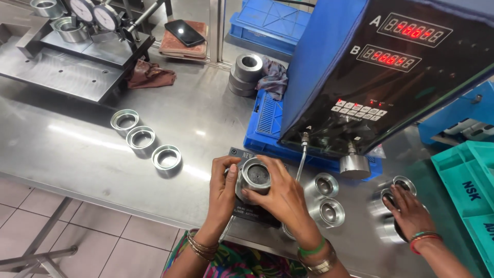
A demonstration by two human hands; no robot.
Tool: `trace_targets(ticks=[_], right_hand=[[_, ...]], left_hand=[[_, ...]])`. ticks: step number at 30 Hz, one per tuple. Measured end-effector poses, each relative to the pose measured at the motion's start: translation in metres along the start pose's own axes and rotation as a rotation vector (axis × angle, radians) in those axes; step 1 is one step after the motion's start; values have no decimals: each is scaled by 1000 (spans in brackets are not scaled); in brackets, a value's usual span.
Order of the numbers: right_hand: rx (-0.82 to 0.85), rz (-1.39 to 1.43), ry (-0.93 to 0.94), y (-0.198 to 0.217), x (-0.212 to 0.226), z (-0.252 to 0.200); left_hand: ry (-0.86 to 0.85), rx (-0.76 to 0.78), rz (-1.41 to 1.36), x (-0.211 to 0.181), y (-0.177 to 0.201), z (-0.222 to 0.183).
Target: Inspecting metal dust caps using a digital measurement gauge and sorting them into bins.
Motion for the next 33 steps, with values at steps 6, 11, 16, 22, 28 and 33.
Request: trace_targets(ticks=[6, 11, 16, 22, 28, 33], right_hand=[[-24, 34, -527, 40, -118, -76], [55, -397, -548, 51, -196, -155], [226, -487, -638, 53, -182, -165], [75, -183, -822, 45, -192, -146], [-694, 869, -520, 25, -263, -131], [-856, 968, -499, 51, -223, -82]], left_hand=[[-95, 148, 196, -16, -16, 1], [-122, 291, 527, -19, -36, -1], [-219, 302, 572, -18, -34, 1], [-73, 264, 440, -17, -28, -1], [-102, 271, 477, -15, -31, -2], [-93, 277, 449, -11, -29, -1]])
Point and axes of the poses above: each hand's wrist, its own z-axis towards the middle knuckle, its own y-axis out of the back of the hand, x = y × z, the point moved 6 cm from there along z, towards the middle knuckle, and after that the axes turned 4 degrees about -x, right-handed, at the moved point
